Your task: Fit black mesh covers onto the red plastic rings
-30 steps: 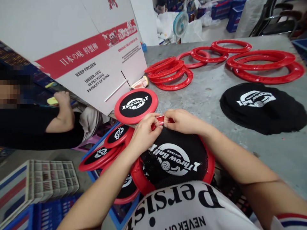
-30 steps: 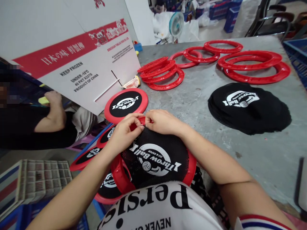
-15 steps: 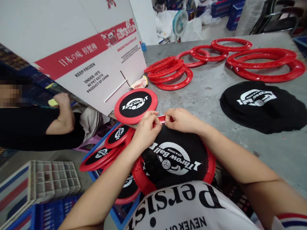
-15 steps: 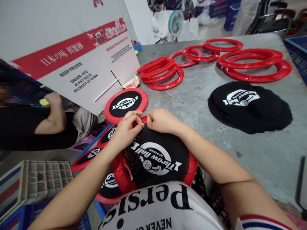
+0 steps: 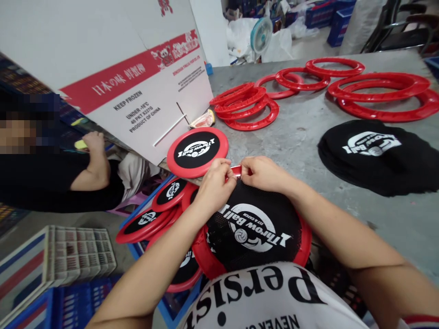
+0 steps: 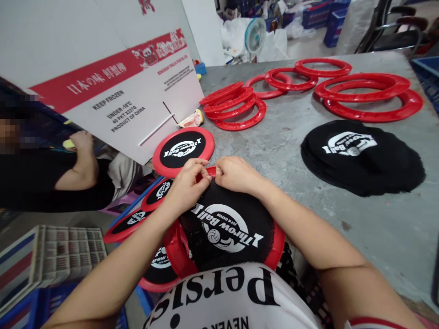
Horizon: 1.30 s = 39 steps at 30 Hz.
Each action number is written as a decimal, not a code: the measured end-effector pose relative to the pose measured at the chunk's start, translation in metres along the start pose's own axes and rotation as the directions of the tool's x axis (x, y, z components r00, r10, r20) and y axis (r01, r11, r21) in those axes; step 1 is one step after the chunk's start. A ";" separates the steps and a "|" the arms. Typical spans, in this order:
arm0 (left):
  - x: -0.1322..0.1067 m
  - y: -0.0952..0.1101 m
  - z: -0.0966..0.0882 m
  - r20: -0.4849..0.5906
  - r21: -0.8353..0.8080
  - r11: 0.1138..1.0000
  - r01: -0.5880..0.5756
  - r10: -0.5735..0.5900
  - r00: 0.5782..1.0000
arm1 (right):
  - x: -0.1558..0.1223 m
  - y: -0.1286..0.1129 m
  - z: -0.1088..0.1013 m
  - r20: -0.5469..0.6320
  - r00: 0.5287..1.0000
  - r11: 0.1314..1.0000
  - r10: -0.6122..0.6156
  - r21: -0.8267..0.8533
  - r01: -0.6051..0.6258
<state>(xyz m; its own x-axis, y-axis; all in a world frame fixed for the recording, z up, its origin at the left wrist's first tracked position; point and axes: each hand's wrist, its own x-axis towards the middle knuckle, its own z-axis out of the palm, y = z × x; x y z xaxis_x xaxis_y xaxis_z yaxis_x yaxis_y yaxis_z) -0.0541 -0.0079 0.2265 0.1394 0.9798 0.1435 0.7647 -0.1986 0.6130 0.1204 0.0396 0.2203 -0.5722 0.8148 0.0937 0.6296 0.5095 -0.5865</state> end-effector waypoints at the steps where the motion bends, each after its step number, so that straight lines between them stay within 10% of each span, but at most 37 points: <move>1: 0.000 0.000 0.001 -0.002 0.009 1.000 -0.003 0.003 1.000 | 0.000 0.000 0.000 0.008 1.000 1.000 -0.002 0.000 0.002; 31: -0.010 -0.016 -0.012 0.116 -0.097 0.994 -0.056 0.067 0.991 | -0.001 0.004 -0.013 0.117 0.993 0.999 0.032 0.036 -0.037; 39: -0.008 -0.005 -0.012 0.155 -0.088 0.991 -0.101 0.113 0.981 | -0.008 0.002 -0.020 0.015 0.984 0.980 -0.177 0.093 0.175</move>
<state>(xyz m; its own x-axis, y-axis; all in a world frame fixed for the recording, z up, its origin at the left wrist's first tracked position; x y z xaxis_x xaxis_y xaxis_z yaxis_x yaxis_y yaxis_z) -0.0669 -0.0149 0.2316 0.3207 0.9429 0.0902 0.6887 -0.2975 0.6612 0.1366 0.0394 0.2347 -0.6821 0.7078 0.1840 0.4684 0.6161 -0.6333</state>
